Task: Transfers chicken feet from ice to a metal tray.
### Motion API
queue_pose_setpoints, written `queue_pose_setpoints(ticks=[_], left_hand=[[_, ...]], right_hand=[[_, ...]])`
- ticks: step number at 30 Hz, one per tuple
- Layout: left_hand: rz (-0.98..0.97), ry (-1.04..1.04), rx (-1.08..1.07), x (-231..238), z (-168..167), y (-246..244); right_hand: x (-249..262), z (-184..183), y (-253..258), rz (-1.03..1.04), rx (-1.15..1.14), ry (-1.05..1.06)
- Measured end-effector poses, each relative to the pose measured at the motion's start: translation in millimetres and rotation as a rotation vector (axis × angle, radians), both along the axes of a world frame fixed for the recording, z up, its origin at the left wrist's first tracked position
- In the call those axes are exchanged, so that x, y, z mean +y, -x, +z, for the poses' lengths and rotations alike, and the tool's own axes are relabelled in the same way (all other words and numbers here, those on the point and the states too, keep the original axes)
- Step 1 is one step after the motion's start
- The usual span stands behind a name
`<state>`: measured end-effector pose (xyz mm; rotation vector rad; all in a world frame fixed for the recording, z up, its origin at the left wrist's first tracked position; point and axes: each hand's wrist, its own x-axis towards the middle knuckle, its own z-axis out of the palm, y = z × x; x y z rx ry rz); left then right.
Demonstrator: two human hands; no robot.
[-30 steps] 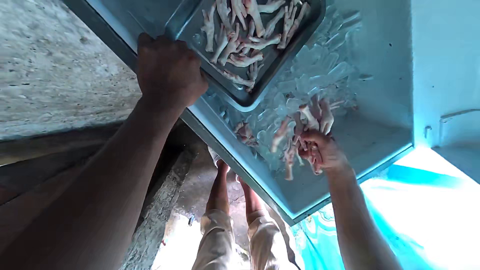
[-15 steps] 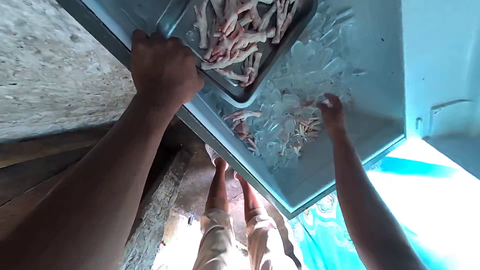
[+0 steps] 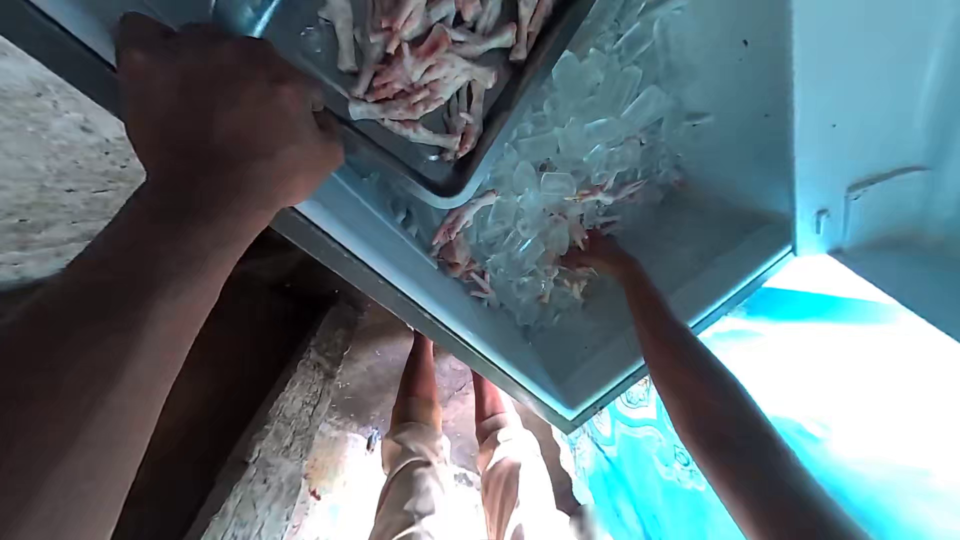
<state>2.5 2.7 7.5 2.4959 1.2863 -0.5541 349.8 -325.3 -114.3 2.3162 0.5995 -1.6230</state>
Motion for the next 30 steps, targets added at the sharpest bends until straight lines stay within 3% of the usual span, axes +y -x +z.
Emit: queue_pose_setpoints(ticks=[4,9,16,22,26,30], left_hand=[[0.005,0.011,0.036,-0.7,1.0,0.5],[0.007,0.005,0.052,-1.7,5.0,-3.5],[0.008,0.011,0.038,-1.1,2.1,-2.7],[-0.001,0.006,0.076,-1.8,6.0,-4.5],[0.003,0.024,0.092,-1.1,8.3,-7.1],[0.013,0.074,0.099,0.3,11.7,-7.0]], right_hand=[[9.0,5.0,8.3,-0.006,-0.043,0.049],[-12.5,-13.5,-1.8,-0.196,0.091,-0.07],[-37.9,0.4,32.3,-0.354,0.019,-0.34],[-28.2,2.9,22.3,-0.42,0.113,-0.28],[-36.0,27.6,28.4,-0.543,0.178,-0.279],[-24.1,59.9,37.3,-0.778,0.444,-0.416]])
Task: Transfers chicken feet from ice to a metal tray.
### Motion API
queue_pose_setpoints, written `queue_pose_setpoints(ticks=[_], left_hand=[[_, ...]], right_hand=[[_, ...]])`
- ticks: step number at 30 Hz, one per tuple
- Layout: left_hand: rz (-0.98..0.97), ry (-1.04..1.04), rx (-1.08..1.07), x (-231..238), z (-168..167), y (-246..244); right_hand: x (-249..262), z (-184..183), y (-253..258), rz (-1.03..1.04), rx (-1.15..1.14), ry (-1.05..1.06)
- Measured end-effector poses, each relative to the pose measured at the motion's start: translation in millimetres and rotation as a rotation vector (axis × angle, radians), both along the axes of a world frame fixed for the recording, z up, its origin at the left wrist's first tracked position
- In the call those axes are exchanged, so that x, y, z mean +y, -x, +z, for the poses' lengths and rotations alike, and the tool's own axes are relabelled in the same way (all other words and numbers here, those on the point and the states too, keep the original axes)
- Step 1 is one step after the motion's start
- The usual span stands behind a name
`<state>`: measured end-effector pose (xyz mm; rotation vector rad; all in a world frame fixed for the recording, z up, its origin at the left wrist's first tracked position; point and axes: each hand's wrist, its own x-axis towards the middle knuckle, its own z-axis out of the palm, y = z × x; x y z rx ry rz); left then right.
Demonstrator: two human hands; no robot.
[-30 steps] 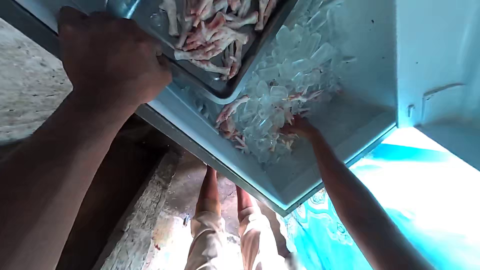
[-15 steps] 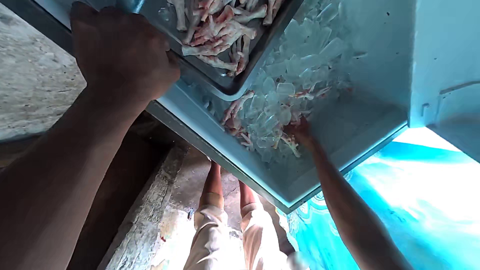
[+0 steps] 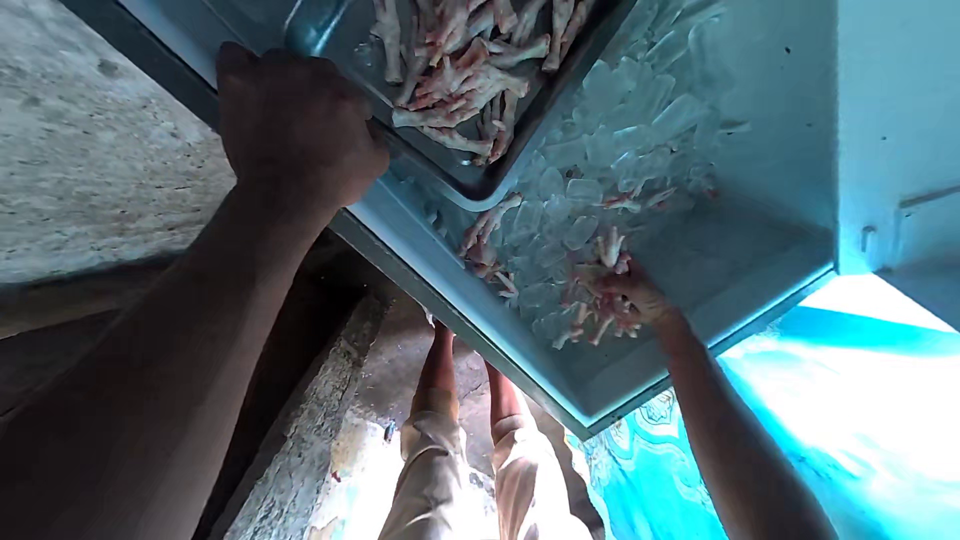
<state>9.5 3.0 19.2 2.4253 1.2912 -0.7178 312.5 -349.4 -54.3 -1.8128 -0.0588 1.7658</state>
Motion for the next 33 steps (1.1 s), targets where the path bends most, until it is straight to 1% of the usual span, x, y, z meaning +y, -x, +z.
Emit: queue_pose_setpoints(ticks=[4,6,9,11,12,14,16,17,18,19,21,22,23,24,26,27,29,31,33], left_hand=[[-0.017,-0.028,0.008,-1.0,-0.8,-0.3],[-0.021,-0.029,0.007,-1.5,0.2,-0.9],[-0.029,-0.042,-0.01,-1.5,-0.7,0.6],[-0.027,-0.03,-0.009,-1.6,0.3,0.2],[-0.026,-0.025,-0.007,-1.3,1.0,0.2],[-0.033,-0.025,-0.007,-0.7,0.8,0.7],[-0.034,-0.023,0.0,0.1,1.6,-0.2],[-0.032,-0.022,-0.005,-0.2,1.9,-0.2],[-0.032,-0.023,-0.008,0.0,2.1,-0.2],[-0.032,-0.029,-0.011,0.1,1.6,0.0],[-0.017,-0.036,-0.026,-1.1,-0.2,-0.5],[-0.014,-0.038,-0.023,-1.0,-0.5,-0.2],[-0.014,-0.033,-0.016,-0.9,-0.1,-0.1],[-0.021,-0.03,-0.01,0.1,0.2,-0.4],[-0.027,-0.018,0.002,0.9,0.4,-0.8],[-0.023,-0.008,0.006,0.7,0.9,-1.3],[-0.009,-0.003,0.001,1.1,0.5,-1.5],[-0.003,-0.001,-0.007,1.6,-2.0,-0.6],[0.002,-0.002,-0.011,1.0,-2.9,-1.0]], right_hand=[[43.7,32.7,0.7,-0.036,0.117,-0.15],[72.4,45.3,1.7,-0.025,0.162,-0.275],[132.7,68.0,17.4,-0.028,0.222,-0.472],[182.2,84.4,34.8,0.001,0.223,-0.549],[207.0,90.4,44.7,0.034,0.177,-0.561],[250.4,97.1,66.6,0.098,0.047,-0.517],[281.7,99.0,80.3,0.232,-0.104,-0.394],[288.8,101.0,81.8,0.315,-0.185,-0.323],[288.5,101.0,79.7,0.364,-0.281,-0.279],[279.9,98.4,74.2,0.369,-0.382,-0.256],[241.9,86.3,61.0,0.396,-0.568,-0.23],[218.2,76.4,59.7,0.464,-0.638,-0.231],[194.6,66.1,66.2,0.551,-0.7,-0.269],[175.0,56.3,79.0,0.644,-0.737,-0.35],[147.7,29.6,109.4,0.817,-0.79,-0.612],[140.7,13.8,117.8,0.909,-0.82,-0.671],[139.7,-4.3,113.7,1.103,-0.887,-0.588],[145.4,-6.0,92.4,1.185,-0.89,-0.48],[138.8,5.4,67.4,1.198,-0.828,-0.44]])
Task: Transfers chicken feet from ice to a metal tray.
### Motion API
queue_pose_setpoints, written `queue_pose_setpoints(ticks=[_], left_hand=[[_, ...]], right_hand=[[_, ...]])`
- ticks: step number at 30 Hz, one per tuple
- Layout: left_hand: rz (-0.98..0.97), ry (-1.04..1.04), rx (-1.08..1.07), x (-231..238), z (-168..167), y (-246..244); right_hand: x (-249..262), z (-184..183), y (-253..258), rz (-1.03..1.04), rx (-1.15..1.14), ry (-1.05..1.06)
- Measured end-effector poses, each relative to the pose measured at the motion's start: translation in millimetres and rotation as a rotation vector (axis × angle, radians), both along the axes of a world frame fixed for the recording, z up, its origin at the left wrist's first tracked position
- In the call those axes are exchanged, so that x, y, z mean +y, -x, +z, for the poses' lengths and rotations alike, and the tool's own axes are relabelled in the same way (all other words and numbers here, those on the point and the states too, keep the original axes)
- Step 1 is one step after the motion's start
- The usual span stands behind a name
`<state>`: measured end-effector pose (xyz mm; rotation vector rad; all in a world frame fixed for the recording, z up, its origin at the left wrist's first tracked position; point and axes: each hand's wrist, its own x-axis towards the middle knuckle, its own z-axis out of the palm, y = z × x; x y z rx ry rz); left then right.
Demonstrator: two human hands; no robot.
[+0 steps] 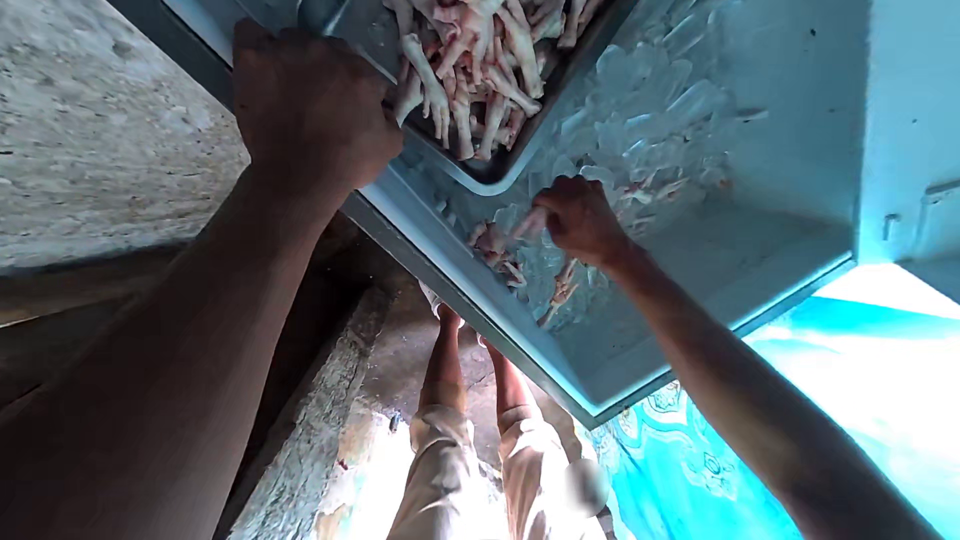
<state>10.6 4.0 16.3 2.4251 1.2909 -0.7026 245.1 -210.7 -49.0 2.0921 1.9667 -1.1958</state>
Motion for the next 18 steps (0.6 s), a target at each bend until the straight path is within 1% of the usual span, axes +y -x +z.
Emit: queue_pose_setpoints(ticks=[2,3,5,7,8,10,11,13,15,16,18], left_hand=[[0.007,-0.001,0.005,0.2,1.8,-1.5],[0.008,0.001,0.004,0.1,2.0,-1.5],[0.0,-0.012,-0.004,0.2,0.6,0.4],[-0.008,-0.035,-0.01,-1.0,-0.9,1.3],[-0.009,-0.039,-0.017,-1.8,-0.5,1.2],[-0.02,-0.041,-0.036,-1.2,-1.8,1.4],[-0.024,-0.043,-0.042,-0.7,-3.3,2.5],[-0.02,-0.042,-0.036,-0.5,-4.0,3.9],[-0.026,-0.051,-0.028,-0.8,-3.8,4.0],[-0.024,-0.051,-0.024,-1.1,-2.9,3.4],[-0.016,-0.052,-0.03,-2.0,-1.4,2.6]], right_hand=[[-27.3,17.6,-13.1,0.014,0.071,-0.06],[-47.5,24.8,-11.8,0.054,0.076,-0.086],[-92.4,31.4,3.4,0.161,0.052,-0.065],[-133.5,21.1,16.4,0.221,0.021,0.001],[-148.1,12.0,16.7,0.196,0.004,-0.007],[-159.5,-3.3,5.6,0.038,-0.037,-0.068],[-159.2,-6.7,-3.2,-0.079,-0.047,-0.082],[-156.9,-3.4,-21.3,-0.384,-0.021,-0.055],[-155.9,5.2,-43.0,-0.717,-0.027,0.06],[-153.5,9.7,-55.9,-0.836,-0.056,0.151],[-145.9,17.8,-74.5,-0.974,-0.085,0.323]])
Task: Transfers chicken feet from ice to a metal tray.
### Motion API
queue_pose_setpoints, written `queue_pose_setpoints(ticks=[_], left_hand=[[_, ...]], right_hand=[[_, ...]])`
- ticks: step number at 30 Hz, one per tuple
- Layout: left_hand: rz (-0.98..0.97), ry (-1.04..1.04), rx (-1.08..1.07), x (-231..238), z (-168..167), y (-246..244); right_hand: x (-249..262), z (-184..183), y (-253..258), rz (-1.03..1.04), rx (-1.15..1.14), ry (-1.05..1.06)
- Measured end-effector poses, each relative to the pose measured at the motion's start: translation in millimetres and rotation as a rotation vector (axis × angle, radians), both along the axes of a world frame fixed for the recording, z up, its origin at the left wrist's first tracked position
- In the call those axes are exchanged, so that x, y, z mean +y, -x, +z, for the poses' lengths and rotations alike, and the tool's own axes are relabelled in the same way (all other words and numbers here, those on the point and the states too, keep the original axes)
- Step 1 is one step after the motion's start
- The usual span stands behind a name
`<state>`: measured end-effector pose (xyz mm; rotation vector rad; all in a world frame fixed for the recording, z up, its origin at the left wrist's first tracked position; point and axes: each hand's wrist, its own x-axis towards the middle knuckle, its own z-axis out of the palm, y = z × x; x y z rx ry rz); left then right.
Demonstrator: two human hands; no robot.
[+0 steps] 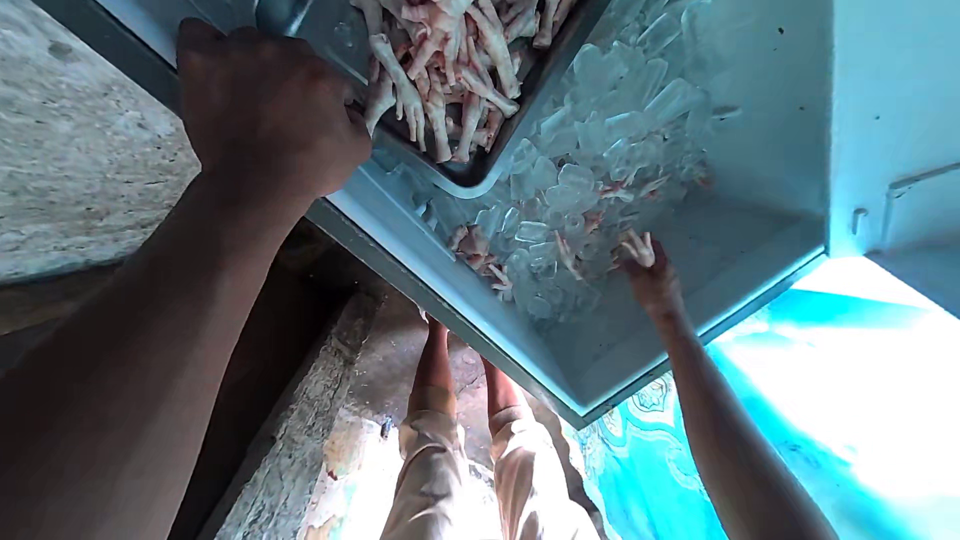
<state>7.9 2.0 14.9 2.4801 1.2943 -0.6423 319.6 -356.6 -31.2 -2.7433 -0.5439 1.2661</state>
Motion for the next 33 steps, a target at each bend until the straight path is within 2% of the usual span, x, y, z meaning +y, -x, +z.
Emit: queue_pose_setpoints(ticks=[2,6,9,11,14,19,20,23,24,29,33], left_hand=[[0.0,-0.001,-0.008,-2.1,-0.1,0.5],[0.006,0.004,0.01,0.1,-0.5,0.1],[0.006,0.01,0.015,-1.5,0.2,0.0],[0.01,0.017,0.018,-1.3,1.8,-1.8],[0.012,0.03,0.052,0.7,3.6,-3.2],[0.01,0.022,0.038,0.9,2.4,-1.8],[0.008,0.021,0.03,1.0,2.2,-0.9],[0.011,0.025,0.012,-1.2,1.5,-1.9],[0.007,0.012,0.002,0.3,0.5,-1.5],[0.009,0.012,0.023,0.0,0.4,-1.1],[0.012,-0.004,0.03,-0.6,1.0,-2.9]], right_hand=[[2.0,-2.5,1.1,0.007,0.074,0.044],[14.4,-14.9,47.1,0.241,0.13,-0.083],[21.5,-42.6,66.1,0.311,-0.017,-0.023],[19.1,-58.1,60.3,0.22,-0.076,-0.087],[27.9,-69.0,35.0,0.042,0.089,-0.091],[52.5,-78.4,8.2,0.216,0.285,0.1],[51.1,-79.1,8.7,0.17,0.315,0.07],[32.0,-80.6,14.8,-0.18,0.378,-0.113],[30.9,-82.6,15.7,-0.236,0.376,-0.136],[40.9,-82.4,6.1,-0.323,0.406,0.034],[49.2,-79.6,-0.7,-0.373,0.45,0.048]])
